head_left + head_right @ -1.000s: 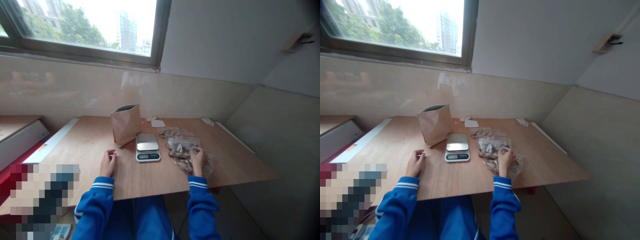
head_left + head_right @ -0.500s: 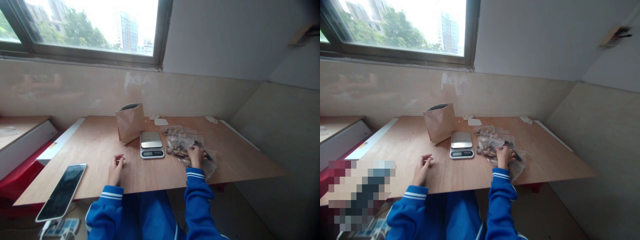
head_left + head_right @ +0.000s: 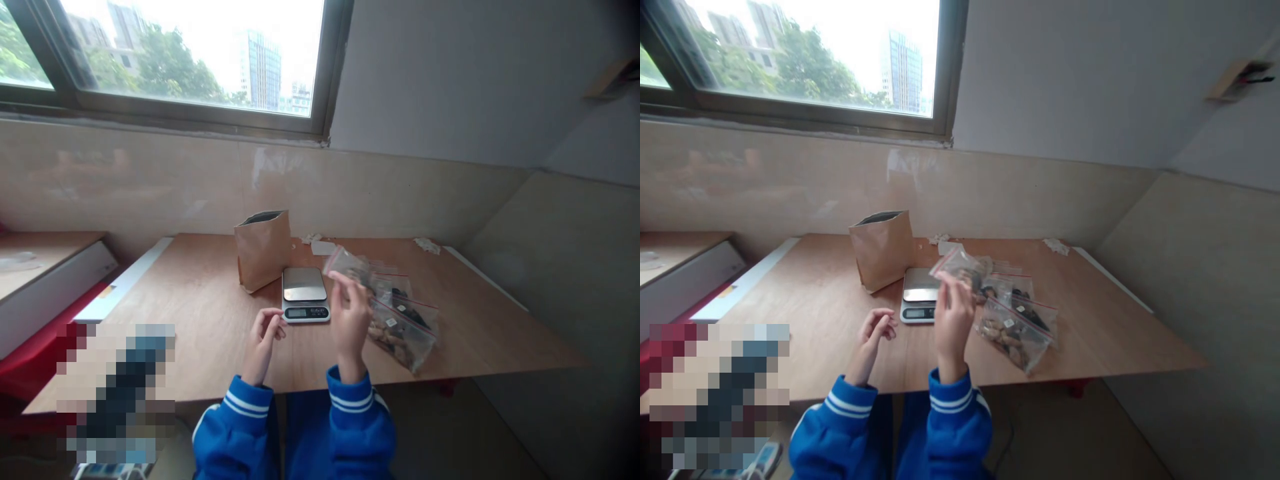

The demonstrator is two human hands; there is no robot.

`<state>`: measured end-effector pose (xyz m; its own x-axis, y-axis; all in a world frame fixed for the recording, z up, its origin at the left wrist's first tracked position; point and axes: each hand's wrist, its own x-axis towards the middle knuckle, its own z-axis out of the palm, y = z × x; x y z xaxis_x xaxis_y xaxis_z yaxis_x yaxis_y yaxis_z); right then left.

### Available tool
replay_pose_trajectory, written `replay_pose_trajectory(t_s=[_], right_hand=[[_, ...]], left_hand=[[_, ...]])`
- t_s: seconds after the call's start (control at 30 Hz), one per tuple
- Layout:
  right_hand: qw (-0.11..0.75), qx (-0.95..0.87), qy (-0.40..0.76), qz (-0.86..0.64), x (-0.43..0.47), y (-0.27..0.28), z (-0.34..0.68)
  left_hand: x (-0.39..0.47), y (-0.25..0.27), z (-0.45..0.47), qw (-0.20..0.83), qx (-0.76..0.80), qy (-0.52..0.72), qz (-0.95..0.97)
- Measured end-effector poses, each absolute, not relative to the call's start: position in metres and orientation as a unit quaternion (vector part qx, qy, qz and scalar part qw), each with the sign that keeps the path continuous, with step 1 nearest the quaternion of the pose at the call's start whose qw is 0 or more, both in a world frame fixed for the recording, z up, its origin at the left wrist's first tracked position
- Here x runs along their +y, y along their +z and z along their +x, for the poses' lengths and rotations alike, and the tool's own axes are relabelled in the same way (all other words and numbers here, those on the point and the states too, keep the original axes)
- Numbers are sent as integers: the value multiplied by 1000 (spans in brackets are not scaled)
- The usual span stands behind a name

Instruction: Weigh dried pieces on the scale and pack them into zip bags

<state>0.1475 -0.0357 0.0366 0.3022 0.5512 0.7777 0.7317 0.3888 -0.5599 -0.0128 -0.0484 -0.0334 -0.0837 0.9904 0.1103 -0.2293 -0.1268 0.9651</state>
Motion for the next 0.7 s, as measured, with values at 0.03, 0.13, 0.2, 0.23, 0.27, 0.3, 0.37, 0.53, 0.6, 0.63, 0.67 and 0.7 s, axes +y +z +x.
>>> replay_pose_trajectory(t_s=[0.03,0.13,0.2,0.23,0.27,0.3,0.37,0.53,0.6,0.63,0.67,0.7], right_hand=[[587,-628,-34,-510,-43,36,130],[574,-694,109,-421,-58,25,91],[556,-716,183,-381,-62,16,80],[541,-726,213,-367,-63,12,78],[524,-735,238,-359,-63,9,78],[503,-745,258,-354,-63,6,80],[462,-759,287,-357,-62,3,84],[433,-743,303,-411,-59,-4,87],[443,-723,287,-447,-56,-9,83],[447,-715,278,-461,-55,-12,82],[450,-710,270,-470,-54,-14,80],[453,-706,263,-476,-53,-16,79]], left_hand=[[-48,-27,-11,519,404,619,430],[-43,-13,-12,577,339,674,314],[-39,-11,-19,579,327,714,219],[-38,-13,-23,565,336,729,191],[-36,-16,-27,549,354,734,186],[-35,-21,-32,534,380,728,199],[-33,-34,-38,499,451,701,237],[-36,-52,-39,382,564,634,366],[-40,-50,-35,357,576,602,423],[-42,-48,-33,352,574,586,450],[-44,-45,-30,347,570,573,475],[-46,-42,-28,344,564,562,498]])
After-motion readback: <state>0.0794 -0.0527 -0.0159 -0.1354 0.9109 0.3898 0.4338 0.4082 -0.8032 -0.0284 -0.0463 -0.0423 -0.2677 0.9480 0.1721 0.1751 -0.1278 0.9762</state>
